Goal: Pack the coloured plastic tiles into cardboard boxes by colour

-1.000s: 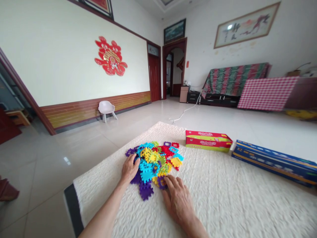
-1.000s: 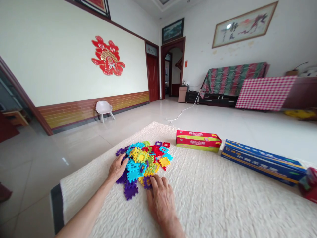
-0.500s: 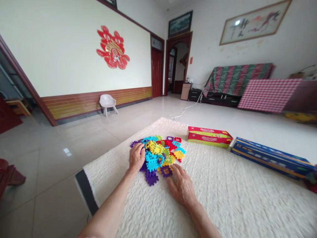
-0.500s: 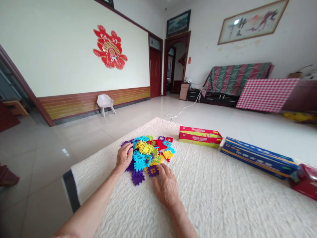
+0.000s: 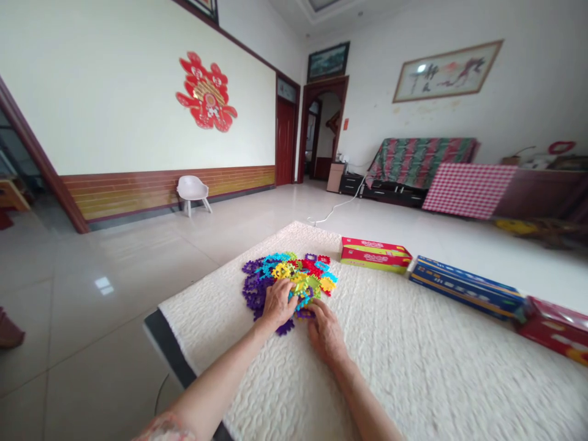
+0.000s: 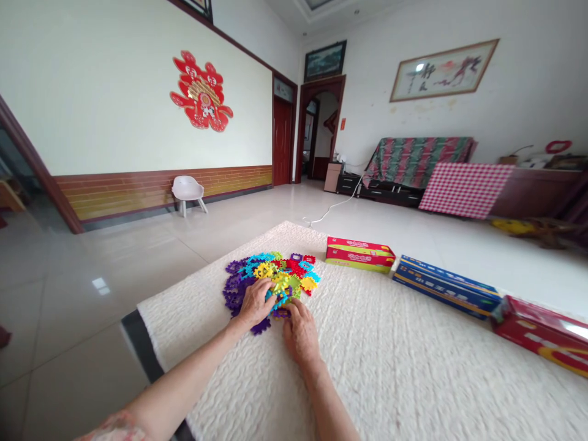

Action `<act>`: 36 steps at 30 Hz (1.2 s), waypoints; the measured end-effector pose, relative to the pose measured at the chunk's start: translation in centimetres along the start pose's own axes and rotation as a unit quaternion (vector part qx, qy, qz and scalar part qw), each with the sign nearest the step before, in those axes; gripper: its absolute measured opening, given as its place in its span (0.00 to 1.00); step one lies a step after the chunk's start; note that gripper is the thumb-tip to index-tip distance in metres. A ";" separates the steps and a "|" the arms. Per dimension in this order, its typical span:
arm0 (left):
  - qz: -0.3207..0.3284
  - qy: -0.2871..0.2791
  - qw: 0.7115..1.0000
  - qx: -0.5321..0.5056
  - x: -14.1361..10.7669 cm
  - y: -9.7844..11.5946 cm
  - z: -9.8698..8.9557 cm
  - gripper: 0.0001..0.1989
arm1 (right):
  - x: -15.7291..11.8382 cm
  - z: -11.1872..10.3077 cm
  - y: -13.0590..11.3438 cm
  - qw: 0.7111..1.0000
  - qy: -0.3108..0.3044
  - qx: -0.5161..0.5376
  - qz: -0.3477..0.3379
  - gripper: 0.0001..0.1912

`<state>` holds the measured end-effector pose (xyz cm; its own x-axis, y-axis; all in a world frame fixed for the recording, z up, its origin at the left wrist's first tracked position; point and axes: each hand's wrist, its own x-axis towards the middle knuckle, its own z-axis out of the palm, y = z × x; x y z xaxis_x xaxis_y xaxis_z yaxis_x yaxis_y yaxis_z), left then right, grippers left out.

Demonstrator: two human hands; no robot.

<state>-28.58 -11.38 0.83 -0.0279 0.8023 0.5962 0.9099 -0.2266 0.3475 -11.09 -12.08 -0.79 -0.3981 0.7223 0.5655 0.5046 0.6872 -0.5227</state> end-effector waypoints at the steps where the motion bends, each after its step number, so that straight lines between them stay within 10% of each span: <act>1: 0.004 0.002 1.000 -0.004 -0.1 0.2 -0.1 0.10 | -0.1 0.0 0.3 1.000 0.011 0.012 -0.002 0.21; 15: 0.054 0.059 0.990 -0.119 -0.1 1.5 -0.9 0.07 | -1.1 -0.1 2.2 0.980 0.170 0.072 0.073 0.25; 20: -0.024 0.080 0.989 -0.121 3.5 -2.9 -3.4 0.13 | -0.9 -1.4 2.7 0.971 0.208 0.072 0.096 0.21; 27: -0.210 0.025 0.975 -0.068 7.8 -13.5 -3.1 0.16 | 7.0 -1.7 3.2 0.997 0.074 -0.003 0.033 0.13; 36: -0.152 -0.067 0.984 -0.068 7.1 -15.4 -0.3 0.21 | 21.7 5.7 3.9 0.980 -0.181 -0.088 -0.003 0.23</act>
<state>-42.89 -2.37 -0.05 -0.2268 0.9083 0.3515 0.8040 -0.0290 0.5939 -22.18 6.72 5.84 -0.6313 0.7201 0.2881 0.6124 0.6907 -0.3845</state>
